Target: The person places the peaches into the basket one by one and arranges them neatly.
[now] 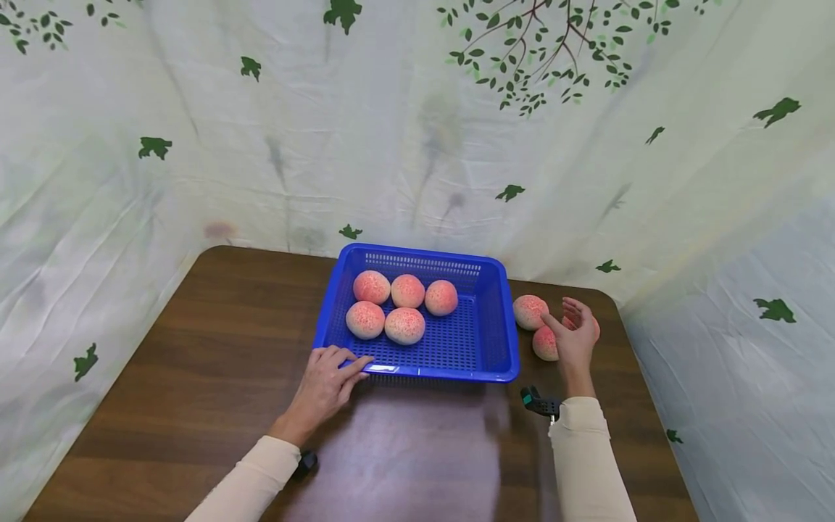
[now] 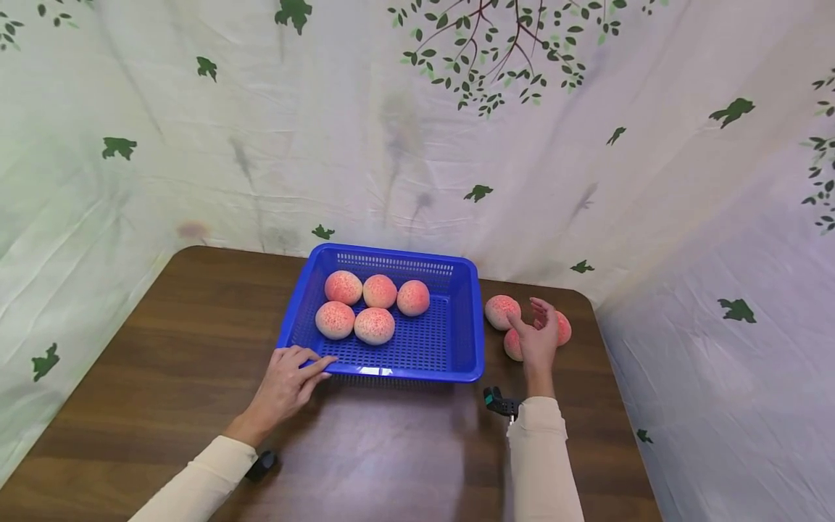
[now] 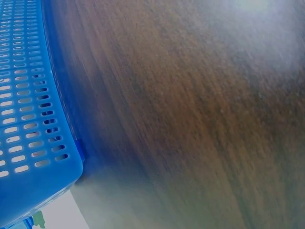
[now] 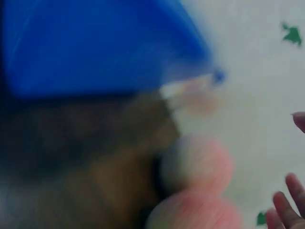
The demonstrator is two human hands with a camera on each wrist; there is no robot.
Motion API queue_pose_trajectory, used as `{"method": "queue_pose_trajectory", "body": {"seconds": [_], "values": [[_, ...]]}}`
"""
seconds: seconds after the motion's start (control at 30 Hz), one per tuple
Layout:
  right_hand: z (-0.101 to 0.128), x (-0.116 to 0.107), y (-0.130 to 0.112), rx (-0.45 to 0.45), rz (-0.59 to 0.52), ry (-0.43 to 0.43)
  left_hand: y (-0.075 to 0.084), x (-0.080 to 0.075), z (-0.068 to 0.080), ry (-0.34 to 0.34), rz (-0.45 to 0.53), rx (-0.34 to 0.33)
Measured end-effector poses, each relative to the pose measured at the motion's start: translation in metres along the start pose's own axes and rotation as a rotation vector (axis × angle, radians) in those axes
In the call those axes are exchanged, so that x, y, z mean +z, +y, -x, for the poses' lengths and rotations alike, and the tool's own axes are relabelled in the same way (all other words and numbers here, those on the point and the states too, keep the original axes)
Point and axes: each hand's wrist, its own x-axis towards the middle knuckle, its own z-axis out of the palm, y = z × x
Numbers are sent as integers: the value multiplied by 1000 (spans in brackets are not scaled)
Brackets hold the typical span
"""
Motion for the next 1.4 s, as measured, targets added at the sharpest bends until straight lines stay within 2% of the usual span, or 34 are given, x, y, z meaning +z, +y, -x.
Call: {"method": "queue_pose_trajectory", "body": {"seconds": [0.1,0.3,0.43,0.53,0.7,1.1,1.4], "values": [[1,-10,16,11,45,39,0,0,-1,5,-4,5],[1,-21,52,-144,206,-23,0,1,0,4,2,0],[2,-22,68,-177,306,-29,-1,2,0,1,0,2],[1,-21,76,-164,315,-28,-1,1,0,-6,-5,0],[-1,-19,88,-132,267,-42,0,0,1,-13,-13,-2],[-3,-18,85,-68,340,-28,0,0,0,-19,-4,-12],[-1,-26,71,11,329,-84,1,0,0,-22,0,-13]]}}
